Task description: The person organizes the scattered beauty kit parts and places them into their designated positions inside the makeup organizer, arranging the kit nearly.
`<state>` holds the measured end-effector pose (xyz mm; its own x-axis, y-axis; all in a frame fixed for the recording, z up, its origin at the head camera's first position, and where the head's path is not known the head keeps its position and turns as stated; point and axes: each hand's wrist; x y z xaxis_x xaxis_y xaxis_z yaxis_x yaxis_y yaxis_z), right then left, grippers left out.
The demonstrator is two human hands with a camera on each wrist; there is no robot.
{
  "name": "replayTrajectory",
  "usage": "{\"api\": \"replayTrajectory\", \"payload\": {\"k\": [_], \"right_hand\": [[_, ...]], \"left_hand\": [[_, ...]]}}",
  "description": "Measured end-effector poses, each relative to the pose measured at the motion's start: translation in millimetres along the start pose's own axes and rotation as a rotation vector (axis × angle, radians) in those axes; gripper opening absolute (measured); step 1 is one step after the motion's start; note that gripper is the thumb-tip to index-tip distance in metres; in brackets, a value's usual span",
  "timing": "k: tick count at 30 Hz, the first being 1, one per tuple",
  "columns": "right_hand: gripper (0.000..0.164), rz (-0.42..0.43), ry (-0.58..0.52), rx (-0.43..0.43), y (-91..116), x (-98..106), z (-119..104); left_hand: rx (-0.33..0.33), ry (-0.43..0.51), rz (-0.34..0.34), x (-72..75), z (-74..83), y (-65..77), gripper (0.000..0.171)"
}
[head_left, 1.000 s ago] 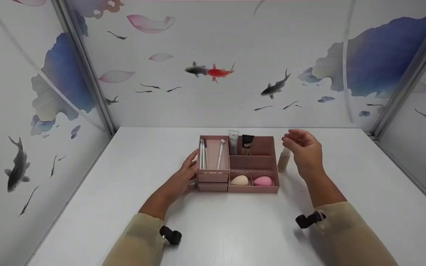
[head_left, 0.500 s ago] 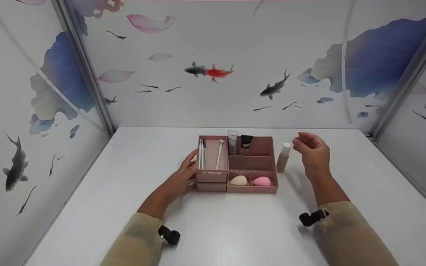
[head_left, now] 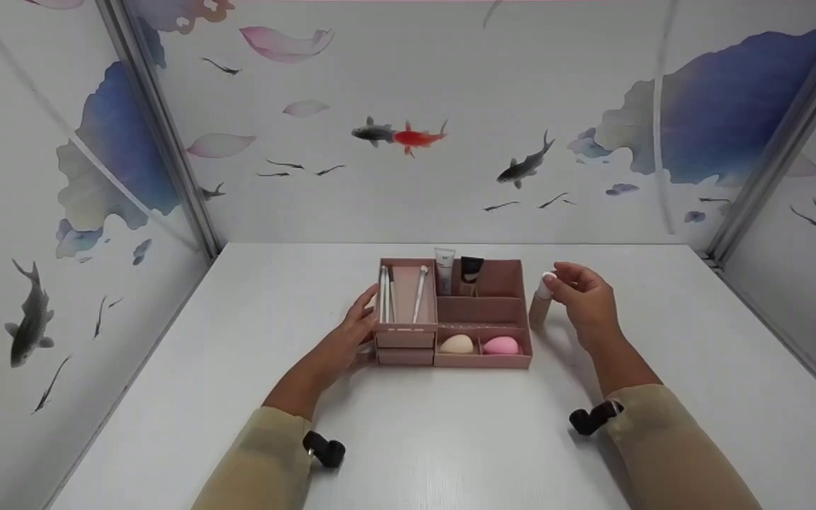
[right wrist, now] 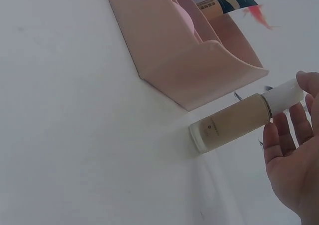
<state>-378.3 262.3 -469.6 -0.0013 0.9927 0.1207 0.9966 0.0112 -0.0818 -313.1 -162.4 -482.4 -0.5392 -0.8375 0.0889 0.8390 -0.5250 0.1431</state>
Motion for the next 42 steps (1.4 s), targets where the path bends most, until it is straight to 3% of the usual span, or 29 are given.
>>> {"api": "replayTrajectory", "payload": {"k": [11, 22, 31, 42], "right_hand": [[0.058, -0.085, 0.043, -0.088, -2.5, 9.4, 11.5], [0.057, -0.078, 0.059, -0.094, -0.4, 5.0, 10.7], [0.049, -0.06, 0.067, -0.029, 1.7, 2.3, -1.3], [0.046, -0.04, -0.011, 0.065, 9.4, -1.4, -27.6]], "left_hand": [[-0.001, -0.015, 0.005, -2.1, 1.9, 1.4, 0.054], [0.004, -0.027, 0.012, -2.0, 1.9, 1.9, 0.056], [0.013, -0.032, 0.015, -0.8, 1.9, 2.5, 0.057], [0.007, -0.023, 0.016, -1.8, 3.8, 3.4, 0.056]]}}
Point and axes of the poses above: each hand's wrist, its own y-axis away from the middle knuckle, its own x-axis out of the back of the hand, z = x × y, and after that the axes turned 11 degrees about -z, right-handed
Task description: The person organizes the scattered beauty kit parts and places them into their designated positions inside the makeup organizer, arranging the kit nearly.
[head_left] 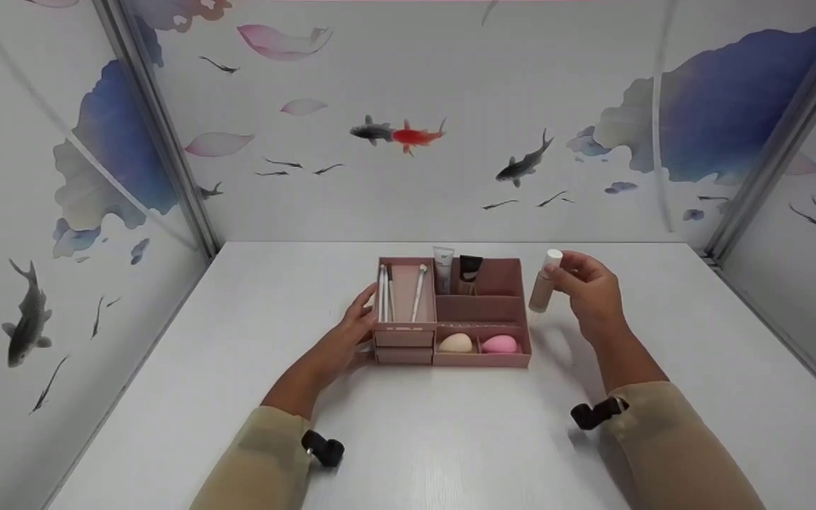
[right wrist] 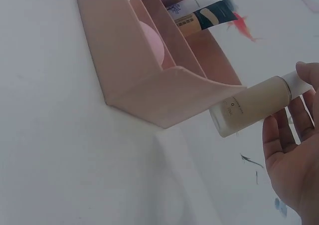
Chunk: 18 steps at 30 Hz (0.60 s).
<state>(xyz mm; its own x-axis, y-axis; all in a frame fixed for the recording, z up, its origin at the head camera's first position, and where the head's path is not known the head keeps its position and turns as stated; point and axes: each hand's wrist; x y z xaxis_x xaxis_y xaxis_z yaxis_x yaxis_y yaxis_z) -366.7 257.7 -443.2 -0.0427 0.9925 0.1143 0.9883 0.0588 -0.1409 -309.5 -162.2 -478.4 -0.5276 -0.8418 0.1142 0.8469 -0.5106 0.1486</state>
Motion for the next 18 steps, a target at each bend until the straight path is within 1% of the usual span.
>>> {"api": "replayTrajectory", "payload": {"k": [10, 15, 18], "right_hand": [[0.042, -0.008, -0.038, 0.061, 5.0, -4.4, -16.6], [0.041, -0.031, -0.045, 0.092, 6.6, -11.6, -19.3], [0.044, -0.046, -0.036, 0.097, 7.6, -16.1, -19.7]], "left_hand": [[-0.014, -0.004, -0.009, 1.2, -1.5, -1.1, 0.056], [-0.004, 0.015, -0.01, 0.7, -1.1, -1.8, 0.057], [0.005, 0.018, -0.003, 0.0, -0.8, -1.7, 0.056]]}}
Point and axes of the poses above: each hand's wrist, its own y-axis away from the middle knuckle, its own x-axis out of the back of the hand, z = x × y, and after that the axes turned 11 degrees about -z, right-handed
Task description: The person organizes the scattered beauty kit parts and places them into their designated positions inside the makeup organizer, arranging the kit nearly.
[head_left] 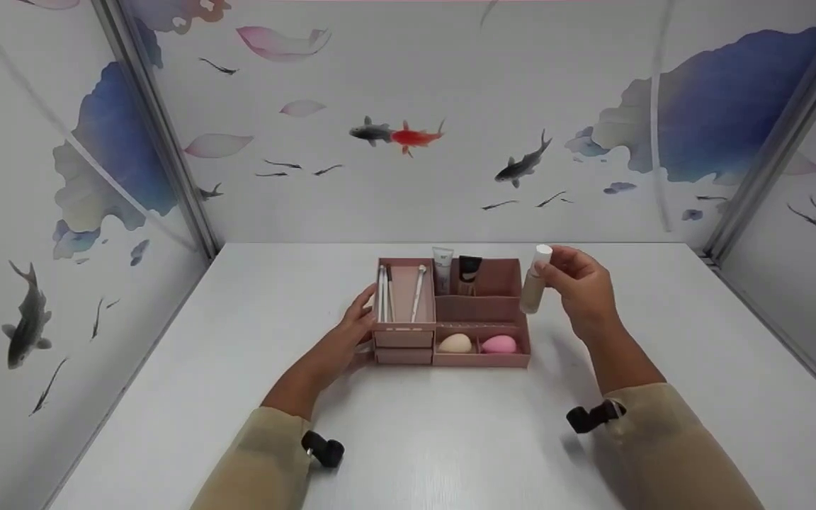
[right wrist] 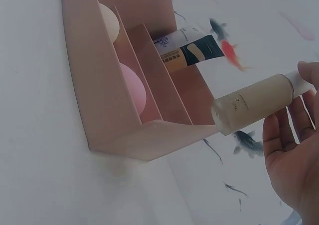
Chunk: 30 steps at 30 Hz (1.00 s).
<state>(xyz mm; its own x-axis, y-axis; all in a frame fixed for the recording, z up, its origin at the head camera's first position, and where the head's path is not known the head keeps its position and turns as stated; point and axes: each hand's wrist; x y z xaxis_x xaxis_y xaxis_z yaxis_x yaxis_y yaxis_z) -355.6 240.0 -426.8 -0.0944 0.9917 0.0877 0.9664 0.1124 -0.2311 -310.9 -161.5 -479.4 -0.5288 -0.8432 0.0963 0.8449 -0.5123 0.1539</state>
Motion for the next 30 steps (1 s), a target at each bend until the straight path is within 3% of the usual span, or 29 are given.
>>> {"api": "replayTrajectory", "payload": {"k": [16, 30], "right_hand": [[0.049, -0.046, 0.03, 0.012, -3.5, -17.1, 3.1], [0.047, -0.002, 0.042, 0.007, -36.4, -27.1, 1.2]], "left_hand": [[0.006, -0.009, 0.005, 0.6, 0.0, -0.6, 0.057], [-0.004, -0.024, -0.001, 0.7, 0.3, 0.3, 0.057]]}}
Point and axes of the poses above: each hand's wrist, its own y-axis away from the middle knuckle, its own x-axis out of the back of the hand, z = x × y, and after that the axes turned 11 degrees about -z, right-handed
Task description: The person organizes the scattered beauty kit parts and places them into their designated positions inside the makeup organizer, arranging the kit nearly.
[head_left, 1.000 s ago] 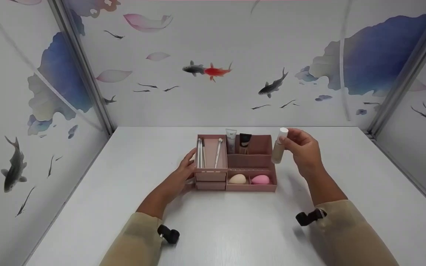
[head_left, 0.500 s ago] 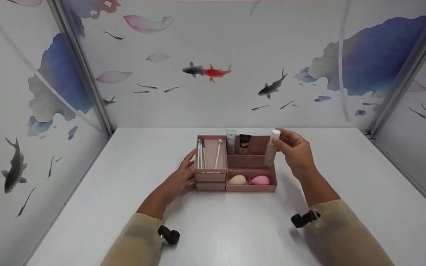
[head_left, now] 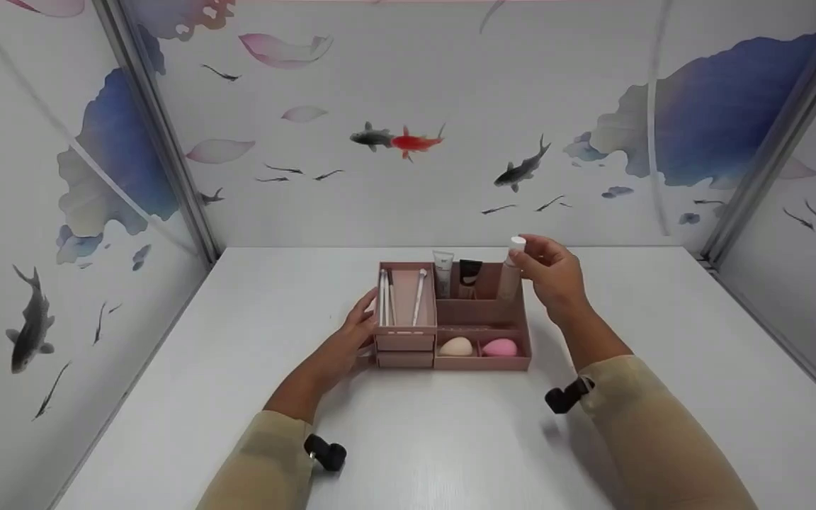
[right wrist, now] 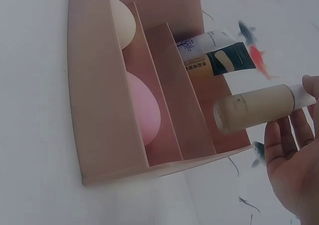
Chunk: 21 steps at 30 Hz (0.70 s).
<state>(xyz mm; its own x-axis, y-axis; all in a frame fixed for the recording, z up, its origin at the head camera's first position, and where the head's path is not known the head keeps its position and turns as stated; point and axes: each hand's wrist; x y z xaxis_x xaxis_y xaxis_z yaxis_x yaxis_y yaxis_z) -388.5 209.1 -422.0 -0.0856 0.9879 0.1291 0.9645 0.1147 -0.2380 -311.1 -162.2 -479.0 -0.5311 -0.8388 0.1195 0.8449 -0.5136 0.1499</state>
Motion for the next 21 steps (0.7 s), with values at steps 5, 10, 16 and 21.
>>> {"api": "replayTrajectory", "payload": {"k": [5, 10, 16, 21], "right_hand": [[0.049, 0.021, 0.022, -0.023, -6.1, 0.3, 2.2], [0.048, 0.015, 0.079, -0.005, -9.8, -2.0, 3.7], [0.049, -0.007, 0.156, -0.022, -9.7, -3.7, 8.7], [0.053, -0.037, 0.2, -0.065, -5.6, -3.3, 11.8]], "left_hand": [[-0.003, -0.003, -0.01, -0.4, 0.4, -0.2, 0.058], [-0.016, 0.003, -0.014, 1.2, 0.4, 0.6, 0.057], [-0.01, -0.007, -0.005, 1.4, -1.3, 1.4, 0.056], [-0.012, 0.007, -0.008, 0.4, -2.0, 0.0, 0.055]]}}
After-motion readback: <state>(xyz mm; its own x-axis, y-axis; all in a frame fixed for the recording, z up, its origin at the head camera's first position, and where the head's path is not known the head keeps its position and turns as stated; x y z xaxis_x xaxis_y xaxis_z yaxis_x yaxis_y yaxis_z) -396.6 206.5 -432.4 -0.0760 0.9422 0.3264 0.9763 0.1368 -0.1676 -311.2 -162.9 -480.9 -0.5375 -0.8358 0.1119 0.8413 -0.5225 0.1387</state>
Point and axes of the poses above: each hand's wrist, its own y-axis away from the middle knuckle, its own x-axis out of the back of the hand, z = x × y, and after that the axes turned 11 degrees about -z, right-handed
